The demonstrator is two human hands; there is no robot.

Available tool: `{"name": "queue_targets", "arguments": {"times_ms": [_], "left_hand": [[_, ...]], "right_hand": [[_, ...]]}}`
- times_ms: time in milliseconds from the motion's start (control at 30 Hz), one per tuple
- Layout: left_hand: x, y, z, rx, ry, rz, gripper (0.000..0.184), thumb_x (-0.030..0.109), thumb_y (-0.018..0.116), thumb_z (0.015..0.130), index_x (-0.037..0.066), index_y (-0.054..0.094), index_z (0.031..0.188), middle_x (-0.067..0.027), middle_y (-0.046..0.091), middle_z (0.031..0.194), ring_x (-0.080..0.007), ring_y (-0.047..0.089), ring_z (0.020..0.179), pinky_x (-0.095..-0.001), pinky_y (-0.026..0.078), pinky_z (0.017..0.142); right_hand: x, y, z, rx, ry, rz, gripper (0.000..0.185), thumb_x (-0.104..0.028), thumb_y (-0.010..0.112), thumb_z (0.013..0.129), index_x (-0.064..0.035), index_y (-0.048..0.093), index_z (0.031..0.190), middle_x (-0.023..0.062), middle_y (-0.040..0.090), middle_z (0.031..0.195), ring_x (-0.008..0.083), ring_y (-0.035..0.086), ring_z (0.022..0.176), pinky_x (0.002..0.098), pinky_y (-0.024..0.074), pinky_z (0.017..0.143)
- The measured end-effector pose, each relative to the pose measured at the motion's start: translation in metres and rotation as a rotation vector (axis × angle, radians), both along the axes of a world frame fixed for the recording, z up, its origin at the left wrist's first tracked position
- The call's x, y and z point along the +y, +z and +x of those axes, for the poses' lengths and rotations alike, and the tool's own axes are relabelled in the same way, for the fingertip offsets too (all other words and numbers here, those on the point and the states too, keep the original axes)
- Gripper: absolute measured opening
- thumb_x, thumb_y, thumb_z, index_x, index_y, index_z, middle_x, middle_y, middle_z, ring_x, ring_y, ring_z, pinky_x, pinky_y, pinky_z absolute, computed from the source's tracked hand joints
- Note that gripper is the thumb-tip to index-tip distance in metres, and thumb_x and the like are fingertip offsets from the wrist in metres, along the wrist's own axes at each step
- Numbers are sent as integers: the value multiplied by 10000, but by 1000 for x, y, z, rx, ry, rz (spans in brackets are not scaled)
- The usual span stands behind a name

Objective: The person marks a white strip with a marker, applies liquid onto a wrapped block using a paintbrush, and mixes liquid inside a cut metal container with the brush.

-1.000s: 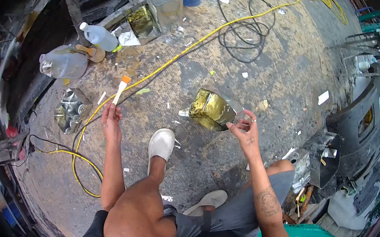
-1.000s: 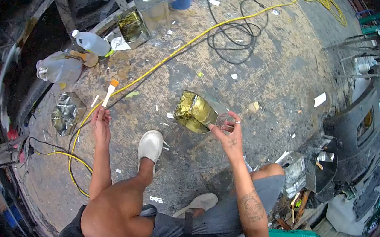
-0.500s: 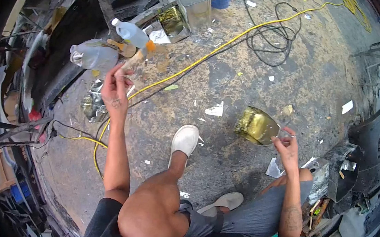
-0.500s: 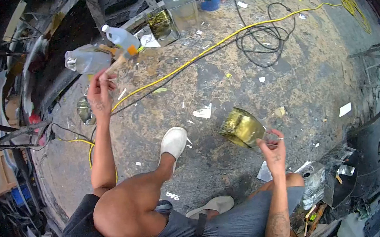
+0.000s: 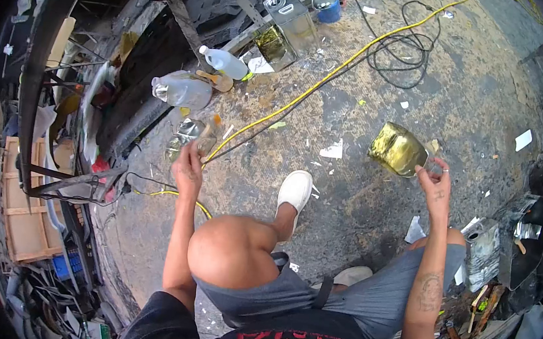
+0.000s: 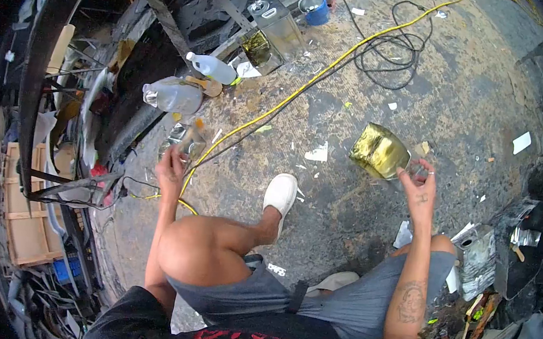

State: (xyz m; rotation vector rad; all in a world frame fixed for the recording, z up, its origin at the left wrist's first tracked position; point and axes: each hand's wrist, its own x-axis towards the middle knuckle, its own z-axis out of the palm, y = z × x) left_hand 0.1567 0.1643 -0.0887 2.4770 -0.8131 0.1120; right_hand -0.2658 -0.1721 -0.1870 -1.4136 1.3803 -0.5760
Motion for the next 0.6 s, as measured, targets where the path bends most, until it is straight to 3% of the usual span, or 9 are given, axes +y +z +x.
{"name": "queue_targets", "arguments": {"times_ms": [67, 167, 233, 267, 300, 367, 400, 500, 600], "left_hand": [[-8, 21, -7, -41, 10, -86, 181, 109, 464, 922, -3, 590, 989, -173, 616, 683, -276, 580, 554, -367, 443, 536], [7, -3, -15, -121, 31, -235, 184, 141, 494, 908, 10, 607, 970, -123, 605, 667, -186, 540, 558, -352, 424, 530], [46, -62, -9, -140, -108, 203, 192, 170, 492, 914, 16, 604, 944, -103, 591, 657, -166, 530, 557, -337, 410, 517], [48, -75, -12, -110, -168, 258, 199, 184, 491, 916, 19, 602, 931, -93, 584, 652, -156, 526, 556, -330, 403, 510], [46, -83, -6, -54, -215, 249, 208, 199, 491, 919, 22, 600, 918, -83, 577, 646, -146, 521, 555, -322, 396, 504], [26, -82, 22, 116, -273, 194, 229, 227, 489, 924, 28, 596, 892, -63, 563, 636, -126, 511, 553, -307, 382, 491], [12, -75, 41, 234, -290, 136, 241, 242, 488, 927, 31, 594, 879, -53, 556, 631, -116, 507, 552, -300, 376, 484], [-47, -42, 96, 495, -438, -88, 282, 285, 485, 935, 41, 589, 840, -23, 534, 616, -86, 492, 549, -277, 355, 465], [-213, 84, -49, 463, -774, -141, 235, 236, 447, 961, 34, 564, 931, 3, 500, 632, -47, 435, 542, -208, 322, 469]], "right_hand": [[3, 12, 1, 14, -7, 7, 607, -317, 756, 695, -67, 499, 1185, 36, 522, 810, 132, 503, 712, 277, 430, 625], [-4, -2, -6, 64, -16, -16, 613, -283, 759, 703, -61, 480, 1202, 61, 538, 851, 145, 524, 737, 286, 451, 653], [-5, -15, -10, -271, -16, -107, 599, -154, 718, 764, -45, 406, 1264, 83, 580, 841, 117, 544, 696, 275, 451, 594], [0, 5, -4, -467, -43, -72, 629, -97, 711, 760, -22, 368, 1283, 93, 604, 869, 130, 569, 708, 282, 473, 615], [-6, -3, -9, -308, 24, -110, 623, -86, 710, 747, -8, 380, 1270, 101, 615, 916, 145, 591, 762, 283, 492, 662], [-2, 8, -14, 90, 11, -69, 734, -282, 765, 672, 2, 409, 1248, 146, 611, 991, 211, 606, 845, 325, 497, 723], [-1, 14, -16, 65, 23, -102, 805, -366, 775, 636, 3, 414, 1254, 142, 626, 940, 232, 613, 818, 345, 495, 722], [3, -7, -13, 182, 51, -115, 834, -406, 761, 604, -50, 417, 1276, 173, 622, 934, 290, 594, 926, 391, 480, 770], [14, 3, -17, 191, 75, -141, 844, -439, 730, 611, -71, 396, 1294, 213, 593, 974, 366, 557, 973, 423, 459, 817]]}}
